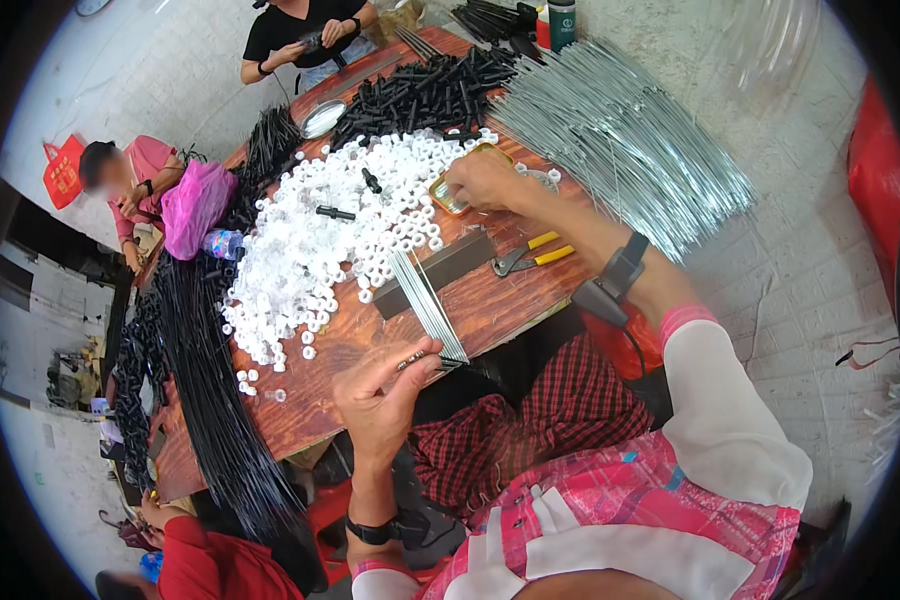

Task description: Assembling metal ribs and plastic components for umbrellas at a factory workbench.

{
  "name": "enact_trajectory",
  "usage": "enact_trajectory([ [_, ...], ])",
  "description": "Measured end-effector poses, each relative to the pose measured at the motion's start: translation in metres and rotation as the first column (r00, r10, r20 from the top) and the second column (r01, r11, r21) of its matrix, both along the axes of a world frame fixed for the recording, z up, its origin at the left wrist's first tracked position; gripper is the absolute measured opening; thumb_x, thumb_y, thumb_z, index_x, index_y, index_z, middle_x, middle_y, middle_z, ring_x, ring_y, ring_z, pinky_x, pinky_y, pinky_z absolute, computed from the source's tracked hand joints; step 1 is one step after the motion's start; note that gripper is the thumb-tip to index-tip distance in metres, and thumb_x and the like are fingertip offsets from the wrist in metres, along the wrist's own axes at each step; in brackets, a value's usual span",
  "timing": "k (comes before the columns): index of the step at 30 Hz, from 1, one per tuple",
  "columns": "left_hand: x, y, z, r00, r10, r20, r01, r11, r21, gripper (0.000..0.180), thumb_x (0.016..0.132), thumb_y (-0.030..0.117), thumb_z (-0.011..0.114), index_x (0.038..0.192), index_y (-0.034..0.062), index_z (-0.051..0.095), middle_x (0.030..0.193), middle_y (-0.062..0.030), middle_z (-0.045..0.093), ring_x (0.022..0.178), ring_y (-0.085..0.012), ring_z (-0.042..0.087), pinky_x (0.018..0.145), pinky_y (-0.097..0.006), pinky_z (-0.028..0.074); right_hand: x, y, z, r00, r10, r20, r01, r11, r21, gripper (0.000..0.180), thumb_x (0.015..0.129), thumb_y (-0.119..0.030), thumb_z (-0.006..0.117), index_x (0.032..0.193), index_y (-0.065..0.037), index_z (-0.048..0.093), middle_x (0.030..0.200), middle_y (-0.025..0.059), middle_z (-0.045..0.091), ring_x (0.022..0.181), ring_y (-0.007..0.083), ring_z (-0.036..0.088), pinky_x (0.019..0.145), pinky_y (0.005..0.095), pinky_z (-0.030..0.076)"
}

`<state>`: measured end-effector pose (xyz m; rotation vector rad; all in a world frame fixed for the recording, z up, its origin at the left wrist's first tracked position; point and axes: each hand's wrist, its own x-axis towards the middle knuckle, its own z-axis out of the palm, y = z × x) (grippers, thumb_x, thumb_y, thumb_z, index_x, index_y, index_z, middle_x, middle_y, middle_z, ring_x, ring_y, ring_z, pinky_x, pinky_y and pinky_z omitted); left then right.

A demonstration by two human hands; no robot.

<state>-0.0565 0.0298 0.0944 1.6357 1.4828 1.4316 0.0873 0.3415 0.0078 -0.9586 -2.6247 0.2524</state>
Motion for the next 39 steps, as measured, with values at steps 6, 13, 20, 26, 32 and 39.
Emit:
enact_trajectory([
  [6, 0.004, 0.0, 0.001, 1.0, 0.004, -0.007, -0.004, 1.0, 0.001, 0.017, 0.08, -0.003, 0.07, 0.097, -0.003, 0.073, 0.088, -0.012, 0.074, 0.081, -0.0157, 0.07, 0.073, -0.026, 0.054, 0.01, 0.002, -0.006, 0.97, 0.015, -0.243, -0.003, 0.999, 0.052, 0.011, 0.076, -0.021, 0.067, 0.08, -0.013, 0.072, 0.083, 0.0085, 0.07, 0.078, 0.0296, 0.067, 0.07, 0.0434, 0.051],
  [13, 0.005, -0.001, 0.004, 0.998, 0.047, -0.03, -0.047, 0.999, -0.019, 0.017, 0.082, -0.001, 0.07, 0.098, -0.0026, 0.073, 0.089, -0.0101, 0.074, 0.081, -0.0113, 0.069, 0.072, -0.024, 0.054, 0.007, -0.034, 0.04, 0.872, 0.099, -0.48, -0.075, 0.995, 0.07, 0.017, 0.085, -0.026, 0.062, 0.088, -0.011, 0.07, 0.083, 0.0087, 0.069, 0.078, 0.0283, 0.066, 0.069, 0.0402, 0.051],
  [20, 0.005, 0.0, -0.009, 0.983, 0.042, 0.179, -0.044, 0.999, 0.005, 0.016, 0.083, -0.001, 0.07, 0.099, -0.0025, 0.073, 0.091, -0.0098, 0.074, 0.08, -0.0108, 0.068, 0.07, -0.022, 0.052, 0.022, -0.159, 0.103, 0.664, 0.344, -0.664, -0.512, 0.856, -0.069, 0.008, 0.082, -0.013, 0.067, 0.089, -0.009, 0.069, 0.08, 0.0054, 0.064, 0.073, 0.0209, 0.063, 0.064, 0.0322, 0.049],
  [26, 0.005, -0.009, -0.007, 0.994, 0.089, 0.064, -0.089, 0.996, -0.011, 0.017, 0.081, 0.001, 0.073, 0.097, 0.0002, 0.074, 0.088, -0.0085, 0.074, 0.078, -0.0096, 0.067, 0.069, -0.023, 0.051, 0.035, -0.198, 0.103, 0.662, 0.458, -0.593, -0.489, 0.864, 0.122, 0.009, 0.078, -0.009, 0.07, 0.087, -0.01, 0.069, 0.074, 0.0048, 0.06, 0.07, 0.0222, 0.061, 0.06, 0.0335, 0.046],
  [32, 0.007, -0.012, -0.009, 0.993, 0.106, 0.048, -0.106, 0.994, 0.008, 0.016, 0.08, 0.002, 0.074, 0.096, 0.0009, 0.075, 0.087, -0.0079, 0.074, 0.077, -0.0093, 0.066, 0.068, -0.023, 0.051, 0.038, -0.207, 0.104, 0.711, 0.445, -0.545, -0.436, 0.887, 0.155, 0.008, 0.078, -0.012, 0.072, 0.086, -0.01, 0.069, 0.075, 0.005, 0.06, 0.07, 0.0233, 0.062, 0.058, 0.0345, 0.047],
  [39, 0.01, -0.011, -0.007, 0.995, 0.079, 0.059, -0.08, 0.997, 0.016, 0.013, 0.08, 0.002, 0.074, 0.093, -0.0003, 0.074, 0.083, -0.0066, 0.072, 0.073, -0.0084, 0.064, 0.064, -0.022, 0.049, 0.039, -0.209, 0.104, 0.699, 0.471, -0.538, -0.433, 0.878, 0.205, 0.012, 0.076, -0.011, 0.074, 0.086, -0.007, 0.068, 0.075, 0.0066, 0.058, 0.068, 0.024, 0.06, 0.057, 0.0344, 0.046],
])
